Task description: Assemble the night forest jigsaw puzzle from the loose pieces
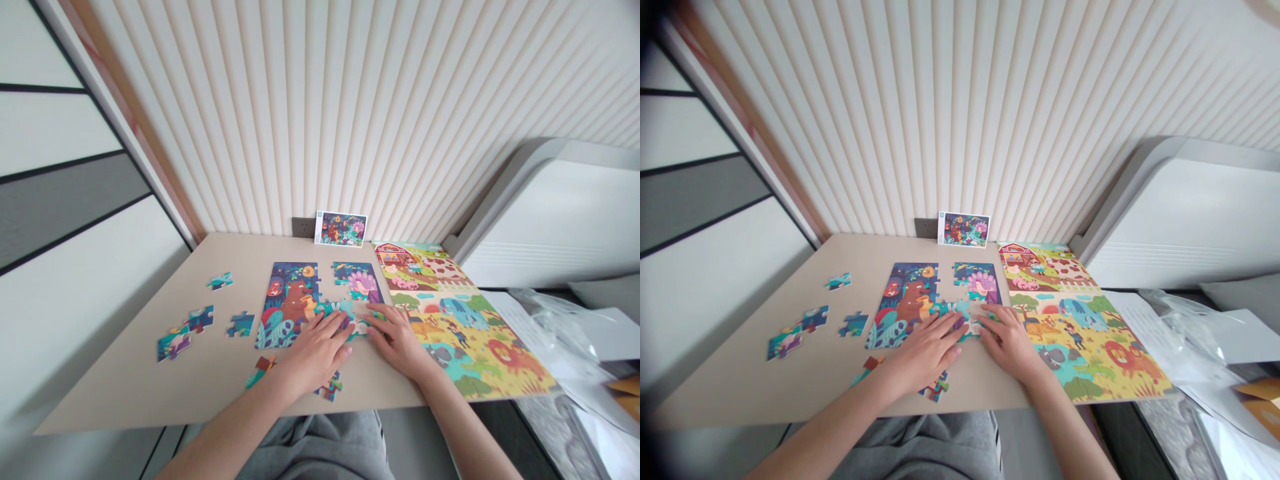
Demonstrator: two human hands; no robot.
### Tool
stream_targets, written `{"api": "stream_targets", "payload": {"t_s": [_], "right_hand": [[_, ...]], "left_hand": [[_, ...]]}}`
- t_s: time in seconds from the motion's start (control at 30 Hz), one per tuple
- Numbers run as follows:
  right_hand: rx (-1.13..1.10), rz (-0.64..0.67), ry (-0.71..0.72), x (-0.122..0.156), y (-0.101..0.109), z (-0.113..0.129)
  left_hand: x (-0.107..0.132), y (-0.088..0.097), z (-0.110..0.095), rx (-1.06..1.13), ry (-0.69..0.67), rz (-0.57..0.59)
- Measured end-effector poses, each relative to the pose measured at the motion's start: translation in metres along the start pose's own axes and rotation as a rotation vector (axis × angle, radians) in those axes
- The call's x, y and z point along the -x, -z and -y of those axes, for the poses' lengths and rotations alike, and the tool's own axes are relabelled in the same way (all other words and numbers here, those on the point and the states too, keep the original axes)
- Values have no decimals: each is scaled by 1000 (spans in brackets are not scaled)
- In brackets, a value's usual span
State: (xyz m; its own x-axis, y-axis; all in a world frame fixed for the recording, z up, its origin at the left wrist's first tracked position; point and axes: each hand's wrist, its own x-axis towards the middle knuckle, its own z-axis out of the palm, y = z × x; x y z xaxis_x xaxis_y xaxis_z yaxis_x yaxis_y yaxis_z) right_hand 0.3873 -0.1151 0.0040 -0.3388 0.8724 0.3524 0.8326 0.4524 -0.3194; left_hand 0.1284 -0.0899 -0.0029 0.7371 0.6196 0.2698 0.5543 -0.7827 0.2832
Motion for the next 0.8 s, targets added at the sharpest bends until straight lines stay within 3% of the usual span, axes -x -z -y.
{"api": "stream_targets", "payload": {"t_s": [0.07, 0.17, 0.6, 0.7, 0.8], "right_hand": [[81, -57, -113, 1, -4, -5], [177, -35, -191, 1, -12, -14], [245, 49, -197, -1, -22, -19], [216, 4, -184, 0, -21, -18], [181, -86, -177, 2, -19, -19]], "left_hand": [[0, 1, -1, -8, 0, 1], [0, 1, -2, -17, 2, -13], [0, 0, -2, -72, -36, -37], [1, 14, -3, -94, -40, -51], [16, 40, 7, -119, -4, -130]]}}
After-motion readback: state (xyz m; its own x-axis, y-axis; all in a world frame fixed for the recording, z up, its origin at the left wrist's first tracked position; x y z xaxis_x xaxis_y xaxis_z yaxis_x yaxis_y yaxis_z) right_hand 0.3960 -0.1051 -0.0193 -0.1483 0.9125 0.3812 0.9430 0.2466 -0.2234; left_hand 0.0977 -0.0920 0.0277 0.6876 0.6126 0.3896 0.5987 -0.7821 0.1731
